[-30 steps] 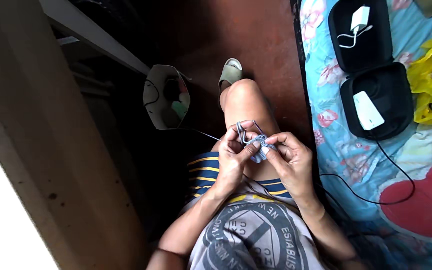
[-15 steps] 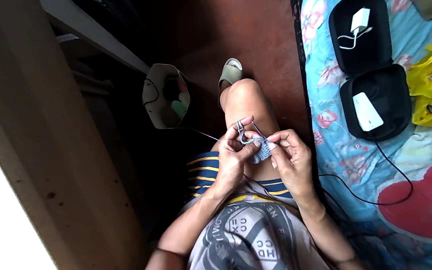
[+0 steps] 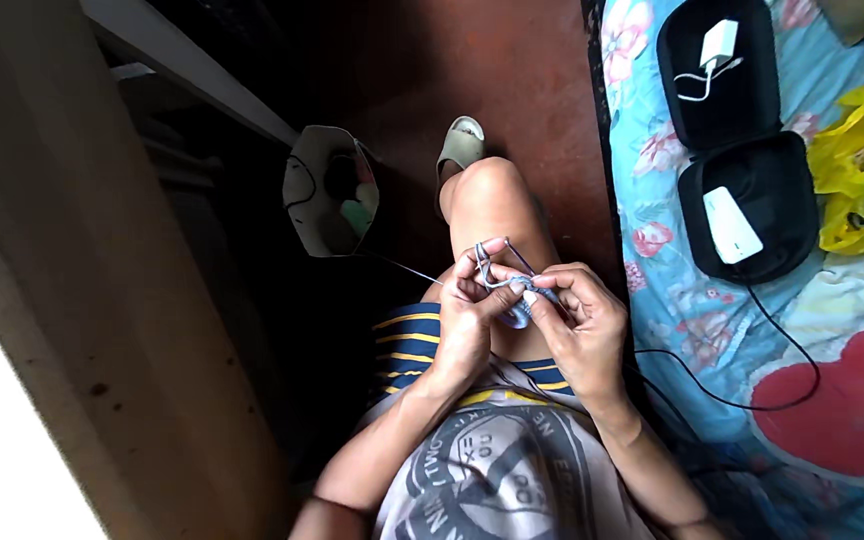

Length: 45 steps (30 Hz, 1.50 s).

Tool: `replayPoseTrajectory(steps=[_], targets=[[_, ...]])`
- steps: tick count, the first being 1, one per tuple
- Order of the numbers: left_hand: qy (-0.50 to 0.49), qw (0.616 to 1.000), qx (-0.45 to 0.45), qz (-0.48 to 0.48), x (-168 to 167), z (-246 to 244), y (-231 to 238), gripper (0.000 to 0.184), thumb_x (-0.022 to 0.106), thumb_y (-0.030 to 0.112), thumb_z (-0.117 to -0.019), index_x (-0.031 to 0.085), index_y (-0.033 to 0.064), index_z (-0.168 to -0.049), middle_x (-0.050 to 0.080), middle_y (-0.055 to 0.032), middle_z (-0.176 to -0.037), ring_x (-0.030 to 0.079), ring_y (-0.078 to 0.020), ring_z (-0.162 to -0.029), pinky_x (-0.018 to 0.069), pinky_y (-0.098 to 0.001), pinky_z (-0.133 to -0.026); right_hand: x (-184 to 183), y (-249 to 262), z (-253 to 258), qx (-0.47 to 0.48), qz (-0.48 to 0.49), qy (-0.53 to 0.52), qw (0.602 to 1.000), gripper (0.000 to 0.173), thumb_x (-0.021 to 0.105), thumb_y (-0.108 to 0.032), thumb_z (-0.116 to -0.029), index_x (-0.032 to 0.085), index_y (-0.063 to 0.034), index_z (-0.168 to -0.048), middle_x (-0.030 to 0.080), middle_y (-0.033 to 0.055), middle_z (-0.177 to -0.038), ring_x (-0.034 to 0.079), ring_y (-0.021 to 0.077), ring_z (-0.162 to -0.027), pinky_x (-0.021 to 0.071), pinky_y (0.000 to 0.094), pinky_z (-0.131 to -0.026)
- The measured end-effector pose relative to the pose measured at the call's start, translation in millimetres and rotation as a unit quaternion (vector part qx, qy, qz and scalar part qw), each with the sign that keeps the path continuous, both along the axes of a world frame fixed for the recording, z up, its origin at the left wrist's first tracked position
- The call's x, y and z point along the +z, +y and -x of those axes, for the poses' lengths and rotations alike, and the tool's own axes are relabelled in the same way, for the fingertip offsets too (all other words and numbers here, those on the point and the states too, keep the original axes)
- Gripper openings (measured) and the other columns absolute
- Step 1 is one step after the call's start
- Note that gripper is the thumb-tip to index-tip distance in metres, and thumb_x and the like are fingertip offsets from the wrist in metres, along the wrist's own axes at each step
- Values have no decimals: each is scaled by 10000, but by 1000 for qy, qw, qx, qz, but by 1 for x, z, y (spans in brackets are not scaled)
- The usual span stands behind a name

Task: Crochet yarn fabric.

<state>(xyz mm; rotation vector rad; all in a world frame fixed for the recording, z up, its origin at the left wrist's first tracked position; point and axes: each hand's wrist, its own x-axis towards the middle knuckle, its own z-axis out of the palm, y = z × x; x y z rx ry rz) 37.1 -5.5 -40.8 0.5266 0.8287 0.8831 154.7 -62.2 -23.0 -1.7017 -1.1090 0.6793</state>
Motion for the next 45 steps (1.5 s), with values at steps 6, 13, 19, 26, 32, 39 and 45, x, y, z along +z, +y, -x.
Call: replayPoseTrajectory(steps=[6, 13, 19, 26, 32, 39, 45], targets=[[11, 1000, 1, -14, -1, 0, -3, 466, 623, -133, -866, 604, 72, -1283, 722, -60, -884, 697, -110, -775, 590, -265, -746, -1, 1, 1, -15, -9, -38, 999, 72, 717, -17, -867, 725, 10, -934, 678, 60, -972, 625, 5, -765, 532, 124, -648], [37, 997, 11, -64, -5, -4, -5, 509, 642, -161, -828, 580, 68, -1279, 722, -32, -871, 694, -94, -766, 593, -257, -737, -1, 3, 1, -9, 1, -56, 998, 44, 665, -16, -861, 686, 8, -892, 658, 65, -940, 564, -7, -687, 473, 107, -584], [35, 998, -1, -52, -5, -2, -3, 472, 601, -136, -870, 562, 61, -1297, 712, -34, -897, 688, -92, -774, 586, -249, -728, 1, 4, -7, 3, 55, 48, 997, 83, 614, -12, -877, 659, -27, -945, 624, -2, -826, 516, -27, -578, 449, 120, -522], [36, 996, -10, -83, -12, -1, -2, 434, 601, -131, -875, 575, 60, -1264, 703, -11, -902, 674, -72, -785, 578, -236, -739, -1, 5, -11, 13, 73, 63, 995, 79, 591, -19, -901, 636, -44, -961, 586, -38, -712, 481, -35, -519, 414, 122, -479], [69, 986, -35, -149, -12, 1, -3, 568, 630, -31, -892, 454, 22, -1430, 704, -19, -977, 674, -80, -798, 579, -244, -732, 2, 5, -7, 5, 77, -38, 996, 69, 615, -39, -919, 649, -37, -979, 630, -6, -773, 537, -21, -597, 461, 131, -564], [120, 987, -19, -106, -3, -2, 0, 587, 651, -97, -865, 490, 49, -1410, 674, 1, -848, 643, -59, -699, 565, -215, -674, 1, 5, 7, 12, 35, -229, 973, 57, 635, -47, -902, 668, -7, -927, 652, 92, -817, 614, 114, -673, 501, 215, -590], [94, 989, -16, -110, -7, -2, -3, 615, 623, -117, -874, 449, 69, -1434, 691, 0, -883, 666, -61, -740, 578, -227, -715, -5, 4, 1, 10, 43, -151, 988, 64, 633, -52, -901, 658, -13, -943, 608, 49, -769, 528, 45, -603, 442, 163, -548]])
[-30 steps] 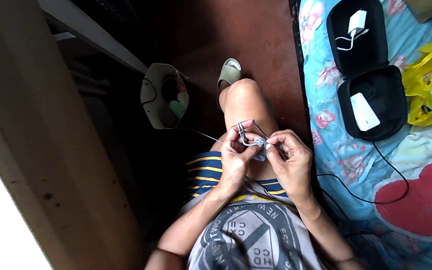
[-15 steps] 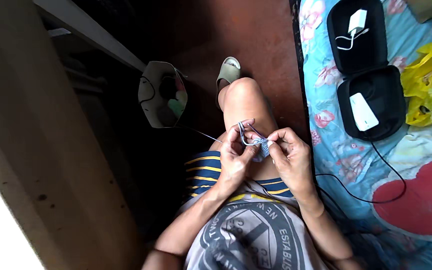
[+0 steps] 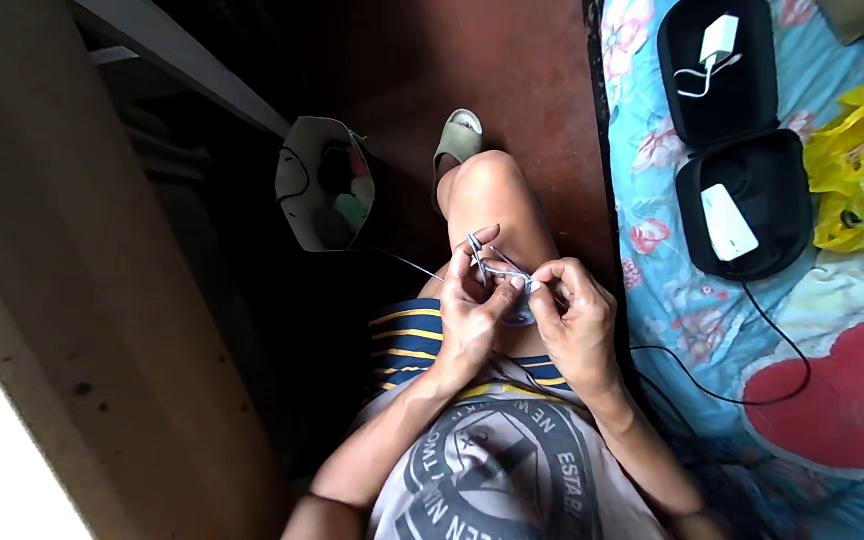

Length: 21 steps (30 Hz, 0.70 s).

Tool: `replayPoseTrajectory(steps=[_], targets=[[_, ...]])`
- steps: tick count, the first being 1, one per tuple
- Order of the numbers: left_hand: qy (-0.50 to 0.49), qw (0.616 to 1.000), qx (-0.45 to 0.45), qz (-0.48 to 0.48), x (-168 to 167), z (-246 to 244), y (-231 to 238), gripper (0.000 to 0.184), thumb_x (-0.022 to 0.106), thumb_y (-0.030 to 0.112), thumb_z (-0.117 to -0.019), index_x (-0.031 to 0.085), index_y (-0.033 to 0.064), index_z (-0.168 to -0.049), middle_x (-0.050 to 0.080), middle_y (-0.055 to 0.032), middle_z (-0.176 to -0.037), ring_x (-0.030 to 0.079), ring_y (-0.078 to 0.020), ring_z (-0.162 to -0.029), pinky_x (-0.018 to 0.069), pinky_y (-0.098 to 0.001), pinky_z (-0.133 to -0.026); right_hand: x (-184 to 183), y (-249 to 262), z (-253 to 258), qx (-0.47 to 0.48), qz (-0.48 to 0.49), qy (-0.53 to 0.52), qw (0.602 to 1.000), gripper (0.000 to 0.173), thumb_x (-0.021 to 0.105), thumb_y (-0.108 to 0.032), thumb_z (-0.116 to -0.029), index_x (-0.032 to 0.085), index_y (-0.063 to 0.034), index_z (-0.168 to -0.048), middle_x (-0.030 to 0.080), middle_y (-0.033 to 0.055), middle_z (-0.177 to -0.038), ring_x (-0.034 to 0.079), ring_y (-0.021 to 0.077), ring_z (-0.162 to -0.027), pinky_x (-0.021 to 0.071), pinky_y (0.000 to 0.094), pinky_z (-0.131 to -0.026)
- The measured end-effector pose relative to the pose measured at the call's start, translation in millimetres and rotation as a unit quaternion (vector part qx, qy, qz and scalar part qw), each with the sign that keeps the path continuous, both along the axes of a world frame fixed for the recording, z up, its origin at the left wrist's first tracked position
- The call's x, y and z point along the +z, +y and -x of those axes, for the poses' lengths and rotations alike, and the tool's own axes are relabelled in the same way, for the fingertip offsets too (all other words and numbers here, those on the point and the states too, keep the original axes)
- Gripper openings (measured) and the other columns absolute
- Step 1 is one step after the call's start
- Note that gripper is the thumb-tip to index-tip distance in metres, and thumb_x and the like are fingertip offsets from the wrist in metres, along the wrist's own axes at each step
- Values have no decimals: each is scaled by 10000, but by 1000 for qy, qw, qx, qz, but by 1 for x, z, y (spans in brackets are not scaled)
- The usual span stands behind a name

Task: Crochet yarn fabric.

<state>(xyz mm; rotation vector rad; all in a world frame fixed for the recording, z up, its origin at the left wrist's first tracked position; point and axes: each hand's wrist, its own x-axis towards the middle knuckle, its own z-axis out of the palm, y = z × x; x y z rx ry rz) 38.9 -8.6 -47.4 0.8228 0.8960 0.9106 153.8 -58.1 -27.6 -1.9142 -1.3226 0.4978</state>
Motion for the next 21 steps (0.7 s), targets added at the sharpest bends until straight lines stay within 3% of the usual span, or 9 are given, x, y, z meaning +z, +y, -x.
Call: replayPoseTrajectory(steps=[7, 11, 13, 18, 21], targets=[[-9, 1000, 7, 6, -2, -2, -2, 601, 616, -117, -878, 452, 67, -1426, 691, -3, -878, 671, -72, -753, 580, -243, -725, -4, -1, -1, -10, 4, 66, 998, 57, 616, -42, -920, 647, -24, -965, 611, 16, -760, 533, -3, -601, 450, 132, -557], [-32, 999, 13, 38, -1, -1, 2, 575, 607, -103, -899, 452, 80, -1422, 685, -16, -858, 669, -78, -734, 580, -243, -703, -1, -2, -7, 3, 23, 207, 978, 184, 598, -10, -932, 657, -11, -1107, 679, -2, -859, 568, -22, -607, 490, 137, -549], [-41, 997, 14, 57, 0, -1, 3, 563, 596, -107, -906, 466, 82, -1420, 685, -29, -848, 666, -85, -712, 576, -240, -677, -1, -2, -9, 6, 22, 252, 968, 208, 567, 5, -926, 654, -4, -1116, 666, -19, -829, 546, -29, -575, 475, 135, -524], [-47, 996, 11, 69, 0, -1, 3, 546, 590, -110, -907, 483, 89, -1403, 696, -36, -851, 666, -81, -700, 570, -228, -660, -1, -3, -9, -3, 23, 265, 964, 191, 553, 13, -929, 652, -21, -1089, 639, -26, -776, 533, -22, -548, 468, 134, -505], [-55, 996, 16, 64, 0, -2, 1, 535, 594, -116, -908, 489, 83, -1394, 700, -39, -851, 673, -86, -707, 576, -233, -678, 0, -3, -7, -9, 15, 227, 974, 148, 583, -14, -917, 662, -21, -1042, 635, -7, -818, 528, -20, -558, 469, 135, -512]])
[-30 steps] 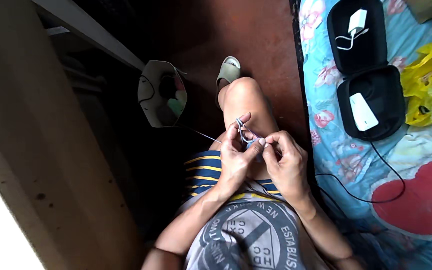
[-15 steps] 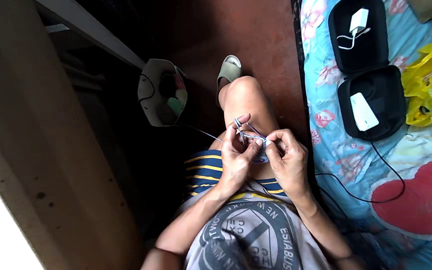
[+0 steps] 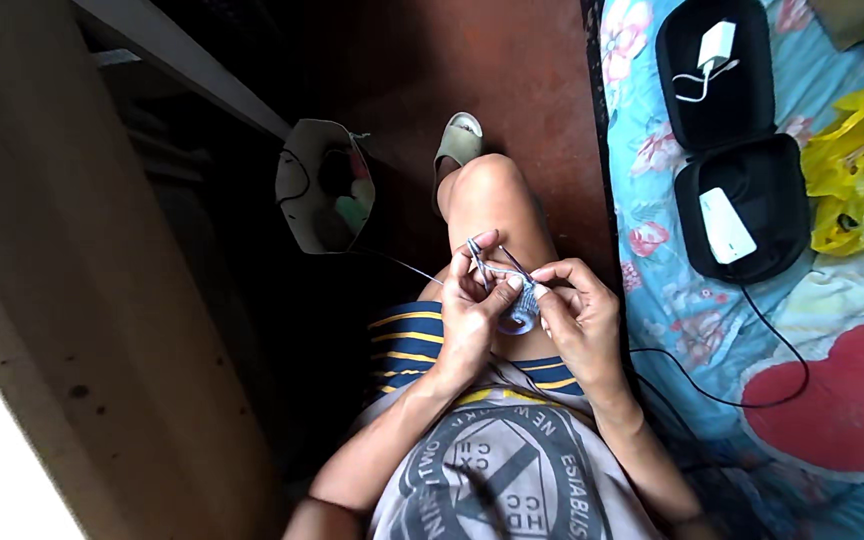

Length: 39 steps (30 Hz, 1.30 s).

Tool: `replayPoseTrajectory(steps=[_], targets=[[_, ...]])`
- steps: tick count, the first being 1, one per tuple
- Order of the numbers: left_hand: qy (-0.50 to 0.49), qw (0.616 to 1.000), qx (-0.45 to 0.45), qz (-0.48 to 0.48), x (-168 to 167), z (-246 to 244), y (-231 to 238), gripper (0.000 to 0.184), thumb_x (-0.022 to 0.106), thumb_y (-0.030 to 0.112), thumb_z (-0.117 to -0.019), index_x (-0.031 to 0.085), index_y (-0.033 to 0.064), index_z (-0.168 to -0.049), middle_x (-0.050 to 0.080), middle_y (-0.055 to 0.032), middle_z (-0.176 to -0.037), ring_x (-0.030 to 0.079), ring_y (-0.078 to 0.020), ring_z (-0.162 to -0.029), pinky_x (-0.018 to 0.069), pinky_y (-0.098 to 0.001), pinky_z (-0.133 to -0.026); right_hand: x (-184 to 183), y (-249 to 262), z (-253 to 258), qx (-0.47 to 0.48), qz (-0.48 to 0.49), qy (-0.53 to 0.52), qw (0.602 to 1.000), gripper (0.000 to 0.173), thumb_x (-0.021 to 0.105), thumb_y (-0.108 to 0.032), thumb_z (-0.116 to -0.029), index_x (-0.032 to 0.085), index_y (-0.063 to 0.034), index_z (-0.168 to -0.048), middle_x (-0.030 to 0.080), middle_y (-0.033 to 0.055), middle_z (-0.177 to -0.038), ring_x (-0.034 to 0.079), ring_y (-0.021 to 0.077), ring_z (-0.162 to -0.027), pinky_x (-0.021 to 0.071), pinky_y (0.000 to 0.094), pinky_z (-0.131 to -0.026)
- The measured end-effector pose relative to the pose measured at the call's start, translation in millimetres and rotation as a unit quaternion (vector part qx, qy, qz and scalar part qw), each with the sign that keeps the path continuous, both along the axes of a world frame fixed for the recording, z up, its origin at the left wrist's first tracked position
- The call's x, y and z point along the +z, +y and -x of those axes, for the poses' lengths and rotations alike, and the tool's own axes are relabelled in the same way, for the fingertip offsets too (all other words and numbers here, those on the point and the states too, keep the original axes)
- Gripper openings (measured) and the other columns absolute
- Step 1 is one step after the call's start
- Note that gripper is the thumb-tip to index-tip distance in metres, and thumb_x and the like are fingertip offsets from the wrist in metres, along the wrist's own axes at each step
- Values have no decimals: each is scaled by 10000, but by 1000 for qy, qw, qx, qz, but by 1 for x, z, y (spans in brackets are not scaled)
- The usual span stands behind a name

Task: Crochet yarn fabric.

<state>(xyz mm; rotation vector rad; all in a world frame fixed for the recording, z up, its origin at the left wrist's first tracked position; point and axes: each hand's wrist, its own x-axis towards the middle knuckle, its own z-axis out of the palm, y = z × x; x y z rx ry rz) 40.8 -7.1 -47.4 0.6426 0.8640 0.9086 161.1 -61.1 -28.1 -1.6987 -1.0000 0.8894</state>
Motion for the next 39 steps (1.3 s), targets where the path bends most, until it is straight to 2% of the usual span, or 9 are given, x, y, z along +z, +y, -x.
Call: replayPoseTrajectory(steps=[4, 10, 13, 15, 17, 20, 23, 32, 39], targets=[[0, 1000, 6, 0, 0, -1, -2, 548, 603, -121, -904, 480, 83, -1397, 701, -35, -859, 676, -84, -728, 578, -237, -710, -2, -1, 2, 1, -19, -60, 998, 132, 658, -40, -859, 680, -18, -987, 633, 45, -1003, 567, -3, -684, 499, 128, -574], [-7, 1000, 11, 17, 1, -1, -1, 531, 603, -111, -905, 498, 92, -1384, 694, -26, -854, 672, -81, -744, 576, -240, -733, -2, 0, 6, -8, -40, -156, 987, 94, 683, -65, -878, 716, -9, -945, 604, 72, -1019, 557, -1, -713, 475, 107, -579], [-17, 999, 14, 33, 1, 0, -1, 523, 594, -106, -906, 502, 97, -1379, 698, -34, -851, 679, -90, -737, 583, -254, -719, 4, 0, 4, 6, -16, -68, 998, 140, 635, -43, -927, 722, -7, -1031, 610, 55, -1049, 574, 5, -722, 513, 133, -611], [-19, 999, 16, 40, 0, 0, -1, 525, 586, -101, -909, 502, 104, -1385, 694, -36, -849, 678, -95, -729, 585, -256, -704, 8, 1, 0, 10, 6, 46, 999, 221, 587, 3, -938, 688, -11, -1134, 636, 31, -998, 551, -1, -617, 498, 144, -544], [-23, 999, 22, 39, -1, 0, -1, 531, 592, -101, -905, 504, 109, -1385, 692, -32, -856, 679, -96, -733, 585, -254, -695, 9, 2, 0, 14, 19, 88, 996, 243, 564, 10, -953, 632, -33, -1182, 641, 13, -934, 533, -3, -561, 482, 143, -511], [-25, 999, 36, 27, -4, -1, -3, 526, 607, -96, -900, 508, 105, -1376, 681, -24, -861, 672, -90, -742, 580, -249, -692, 8, 1, 3, 4, 19, 53, 998, 132, 573, -2, -948, 627, -41, -1061, 611, 8, -838, 540, 5, -545, 495, 149, -506], [-24, 999, 49, 2, -8, -4, -7, 517, 614, -98, -896, 507, 93, -1364, 692, -26, -905, 684, -101, -799, 591, -273, -748, 4, 1, 5, -6, 20, 1, 1000, 114, 576, 1, -931, 657, -31, -1003, 604, 46, -954, 550, 20, -584, 516, 164, -524], [-15, 998, 64, -11, -9, -8, -12, 542, 601, -116, -892, 480, 104, -1371, 711, -29, -894, 698, -99, -779, 592, -258, -732, -1, -1, 4, -14, 6, -28, 1000, 137, 670, -64, -857, 683, -23, -987, 610, 59, -1028, 561, 17, -679, 499, 149, -562], [-16, 997, 68, -20, -8, -10, -13, 534, 608, -117, -889, 479, 98, -1361, 675, -10, -852, 668, -81, -750, 577, -250, -718, -3, 0, 8, -22, -21, -138, 990, 65, 705, -65, -841, 706, -36, -899, 609, 66, -1007, 574, 41, -735, 486, 156, -583]])
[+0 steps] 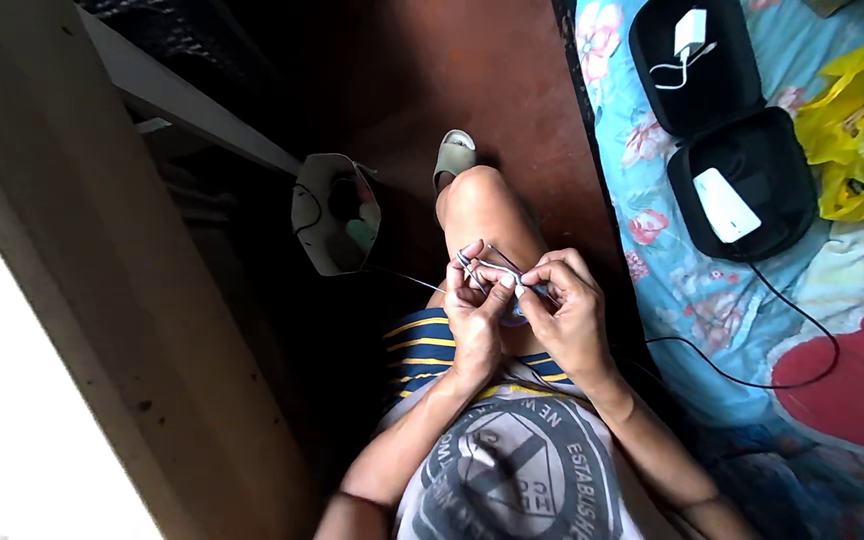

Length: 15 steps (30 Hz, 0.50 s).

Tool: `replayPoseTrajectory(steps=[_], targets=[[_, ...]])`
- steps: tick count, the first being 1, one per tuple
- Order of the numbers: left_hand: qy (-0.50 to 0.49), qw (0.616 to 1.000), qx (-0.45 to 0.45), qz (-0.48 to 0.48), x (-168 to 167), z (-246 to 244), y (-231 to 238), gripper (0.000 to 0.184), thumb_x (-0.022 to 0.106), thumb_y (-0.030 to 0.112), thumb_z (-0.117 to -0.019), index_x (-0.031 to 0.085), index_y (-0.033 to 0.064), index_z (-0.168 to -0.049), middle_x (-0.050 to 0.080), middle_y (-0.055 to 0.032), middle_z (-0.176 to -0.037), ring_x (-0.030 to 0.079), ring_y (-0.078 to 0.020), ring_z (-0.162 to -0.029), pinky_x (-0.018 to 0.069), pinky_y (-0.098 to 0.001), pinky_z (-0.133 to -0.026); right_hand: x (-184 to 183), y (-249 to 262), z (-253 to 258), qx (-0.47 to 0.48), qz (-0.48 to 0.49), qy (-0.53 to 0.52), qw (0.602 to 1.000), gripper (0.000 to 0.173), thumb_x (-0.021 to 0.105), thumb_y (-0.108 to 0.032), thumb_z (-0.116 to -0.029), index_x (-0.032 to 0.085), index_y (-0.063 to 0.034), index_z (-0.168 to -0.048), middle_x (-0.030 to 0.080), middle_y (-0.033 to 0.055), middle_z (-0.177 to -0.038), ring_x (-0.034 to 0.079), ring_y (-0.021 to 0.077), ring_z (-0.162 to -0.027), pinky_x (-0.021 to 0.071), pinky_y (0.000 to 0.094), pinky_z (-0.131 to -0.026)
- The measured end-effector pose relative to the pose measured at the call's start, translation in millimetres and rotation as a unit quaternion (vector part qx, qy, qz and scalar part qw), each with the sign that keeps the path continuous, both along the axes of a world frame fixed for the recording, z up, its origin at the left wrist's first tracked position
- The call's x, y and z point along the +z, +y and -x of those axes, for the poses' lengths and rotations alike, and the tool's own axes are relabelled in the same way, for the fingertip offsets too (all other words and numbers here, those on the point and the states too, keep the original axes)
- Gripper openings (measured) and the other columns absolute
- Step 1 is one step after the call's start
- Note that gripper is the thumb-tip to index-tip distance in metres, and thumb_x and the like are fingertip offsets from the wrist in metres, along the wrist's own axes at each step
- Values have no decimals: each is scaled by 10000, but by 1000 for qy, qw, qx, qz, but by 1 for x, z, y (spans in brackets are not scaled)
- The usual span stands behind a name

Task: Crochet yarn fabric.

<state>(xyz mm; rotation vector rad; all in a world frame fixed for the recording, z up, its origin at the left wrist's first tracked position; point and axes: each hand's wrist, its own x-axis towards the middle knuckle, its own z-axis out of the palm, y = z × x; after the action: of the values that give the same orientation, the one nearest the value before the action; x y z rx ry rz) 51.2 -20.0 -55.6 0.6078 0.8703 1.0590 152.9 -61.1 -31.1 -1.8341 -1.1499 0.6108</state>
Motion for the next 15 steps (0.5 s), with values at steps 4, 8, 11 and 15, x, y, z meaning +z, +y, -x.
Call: replayPoseTrajectory(steps=[4, 8, 11, 15], targets=[[4, 1000, 1, -4, 0, -1, 0, 534, 608, -112, -890, 477, 100, -1363, 677, 3, -855, 669, -72, -757, 578, -246, -729, 1, 1, 0, -3, 3, -16, 1000, 28, 691, -44, -847, 700, -41, -874, 610, 69, -1005, 590, 49, -764, 500, 159, -604], [6, 1000, -3, -18, -2, 1, 0, 547, 619, -117, -887, 475, 100, -1368, 675, -1, -873, 667, -77, -774, 578, -255, -747, 2, 2, -1, 0, 9, -12, 1000, 21, 680, -33, -848, 688, -36, -866, 605, 72, -997, 566, 44, -718, 476, 154, -574], [26, 997, -40, -68, -5, 4, 0, 637, 628, -111, -872, 404, 84, -1435, 679, -4, -928, 671, -84, -796, 581, -256, -753, 1, 2, -3, 6, 7, -14, 1000, 27, 663, -26, -861, 678, -21, -882, 612, 85, -988, 571, 58, -725, 478, 165, -583], [103, 977, -57, -179, -10, 5, 0, 672, 633, -105, -855, 389, 29, -1466, 671, 28, -958, 657, -49, -820, 576, -236, -768, 0, 2, -5, 23, 2, -42, 999, 44, 654, -17, -857, 674, -16, -896, 646, 98, -966, 622, 102, -780, 522, 213, -640]])
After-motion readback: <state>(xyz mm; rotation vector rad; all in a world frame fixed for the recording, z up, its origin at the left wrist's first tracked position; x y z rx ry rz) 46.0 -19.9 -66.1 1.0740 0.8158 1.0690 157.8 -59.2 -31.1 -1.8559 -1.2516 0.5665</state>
